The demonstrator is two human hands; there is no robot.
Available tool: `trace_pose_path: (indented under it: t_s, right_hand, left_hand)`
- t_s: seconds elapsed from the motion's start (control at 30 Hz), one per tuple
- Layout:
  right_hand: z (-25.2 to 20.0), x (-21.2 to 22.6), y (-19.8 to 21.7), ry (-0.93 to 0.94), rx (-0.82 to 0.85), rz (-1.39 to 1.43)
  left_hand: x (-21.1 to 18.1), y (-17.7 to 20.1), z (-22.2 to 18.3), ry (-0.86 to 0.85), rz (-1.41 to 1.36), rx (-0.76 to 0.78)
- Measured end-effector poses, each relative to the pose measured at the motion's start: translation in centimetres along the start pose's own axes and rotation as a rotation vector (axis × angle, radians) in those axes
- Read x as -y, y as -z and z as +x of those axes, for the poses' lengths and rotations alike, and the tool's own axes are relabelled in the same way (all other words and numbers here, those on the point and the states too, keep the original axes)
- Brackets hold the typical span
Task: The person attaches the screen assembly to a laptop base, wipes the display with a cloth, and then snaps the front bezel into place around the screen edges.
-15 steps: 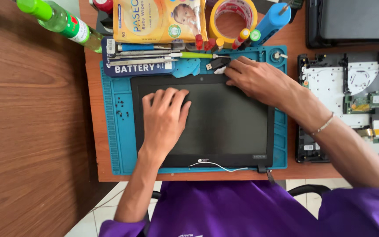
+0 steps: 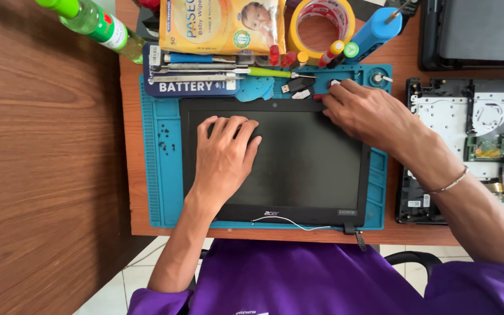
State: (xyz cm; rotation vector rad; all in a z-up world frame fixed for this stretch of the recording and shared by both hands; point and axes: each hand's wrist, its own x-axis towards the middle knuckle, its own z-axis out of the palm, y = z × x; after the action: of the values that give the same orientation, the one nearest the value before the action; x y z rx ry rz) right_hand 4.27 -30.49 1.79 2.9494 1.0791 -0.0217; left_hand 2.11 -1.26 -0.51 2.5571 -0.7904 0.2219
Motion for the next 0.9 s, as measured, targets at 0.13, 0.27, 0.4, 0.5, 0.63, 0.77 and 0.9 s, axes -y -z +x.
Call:
trace_pose_path:
  t_s: [0.13, 0.27, 0.4, 0.5, 0.63, 0.77, 0.9]
  right_hand:
    - [-0.3, 0.3, 0.2, -0.041, -0.073, 0.092]
    - [-0.3, 0.7, 0.5, -0.041, -0.079, 0.059]
    - [-0.3, 1.0, 1.0, -0.024, -0.127, 0.067]
    - [-0.3, 1.3, 1.0, -0.08, -0.086, 0.079]
    - [-0.7, 1.7, 1.2, -0.102, -0.111, 0.092]
    - [-1.5, 2.1, 1.7, -0.144, -0.098, 0.155]
    - [-2.5, 2.4, 2.5, -0.207, -0.072, 0.24]
  left_hand:
    - [0.2, 0.2, -0.3, -0.003, -0.021, -0.005]
    - [0.8, 0.7, -0.4, -0.02, -0.031, 0.005]
    - [1.8, 1.3, -0.9, 0.02, 0.006, -0.008]
    - [2.6, 1.7, -1.3, 0.055, 0.013, -0.015]
    - [2.9, 1.5, -1.3, 0.04, 0.024, -0.054]
    - [2.9, 1.4, -0.5, 0.004, 0.022, -0.039]
    - [2.8, 1.4, 0.9, -0.043, 0.018, -0.035]
